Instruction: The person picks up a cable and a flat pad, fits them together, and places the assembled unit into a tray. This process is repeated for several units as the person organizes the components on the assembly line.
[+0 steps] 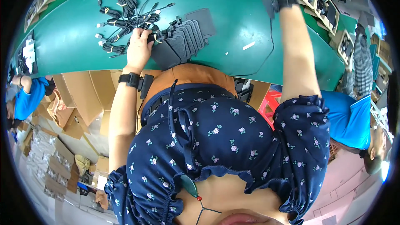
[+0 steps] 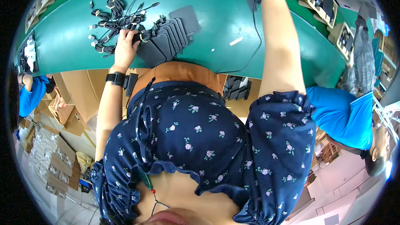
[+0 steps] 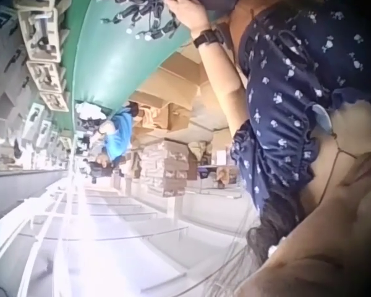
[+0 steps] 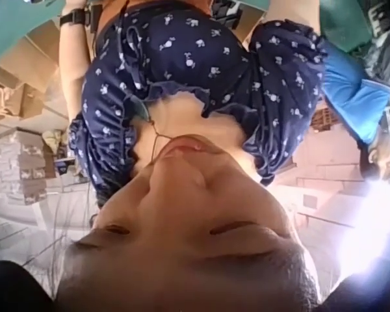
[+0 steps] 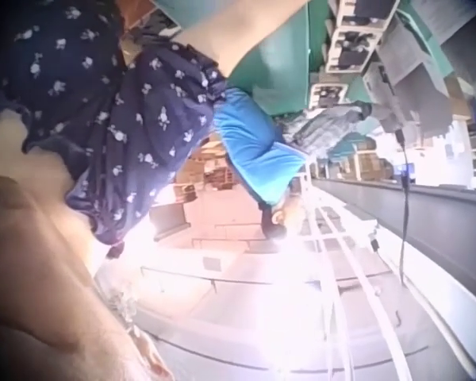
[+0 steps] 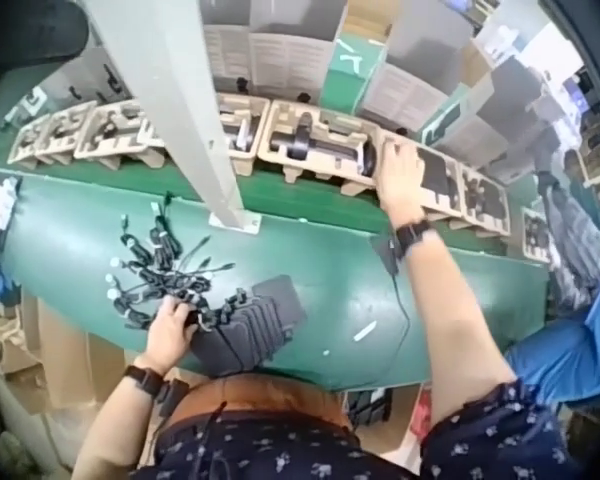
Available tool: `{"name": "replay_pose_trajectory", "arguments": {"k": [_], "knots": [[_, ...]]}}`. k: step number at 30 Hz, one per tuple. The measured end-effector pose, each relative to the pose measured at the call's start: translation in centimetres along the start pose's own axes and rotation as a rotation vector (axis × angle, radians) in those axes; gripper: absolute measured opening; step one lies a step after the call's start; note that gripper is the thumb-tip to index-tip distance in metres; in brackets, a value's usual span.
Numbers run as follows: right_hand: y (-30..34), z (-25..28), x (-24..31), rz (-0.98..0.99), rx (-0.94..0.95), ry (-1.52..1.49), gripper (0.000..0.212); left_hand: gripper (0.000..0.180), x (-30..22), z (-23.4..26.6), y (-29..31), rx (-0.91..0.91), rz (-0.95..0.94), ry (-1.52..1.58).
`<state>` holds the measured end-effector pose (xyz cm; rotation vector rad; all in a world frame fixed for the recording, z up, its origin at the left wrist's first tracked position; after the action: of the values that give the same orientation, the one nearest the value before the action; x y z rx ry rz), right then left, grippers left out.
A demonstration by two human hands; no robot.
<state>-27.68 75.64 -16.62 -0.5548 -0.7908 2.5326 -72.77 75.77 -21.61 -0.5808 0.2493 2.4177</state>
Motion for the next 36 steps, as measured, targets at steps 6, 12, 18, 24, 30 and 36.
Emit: {"name": "replay_pose_trajectory", "arguments": {"k": [6,12,18,24,30,36], "knots": [[14.5,7.2,9.4,-0.082,0.586,-0.708,0.032,0.033,0.9,-0.6,0.2,-0.014,0.001,0.046],[18.8,8.7,14.2,-0.468,0.873,-0.872,0.042,0.031,1.3,-1.7,-0.4,-0.018,-0.039,0.017],[19.5,7.3,13.9,-0.399,0.898,-0.936,0.034,0.03,1.5,-1.9,-0.7,-0.018,-0.07,0.034],[17.5,8.2,10.8,-0.397,0.775,-0.784,0.029,0.03,2.1,-2.2,-0.8,-0.024,-0.073,0.033],[13.5,9.1,7.8,-0.227,0.341,-0.597,0.025,0.029,2.1,-1.6,-0.5,-0.006,-0.065,0.008],[4.5,6.3,2.6,-0.579,-0.165,-0.75,0.027,0.028,1.4,-1.4,-0.9,0.025,-0.037,-0.033]]}}
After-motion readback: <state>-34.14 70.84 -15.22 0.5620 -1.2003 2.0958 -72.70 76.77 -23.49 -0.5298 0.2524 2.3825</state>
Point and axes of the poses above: each hand's wrist, its own y-axis away from the middle knuckle, its own z-axis out of the back of the hand, x = y × z, the point moved 1 cm from there along -y, towards the middle knuckle, and after that the axes turned 7 degrees about -x, right-handed, at the moved point
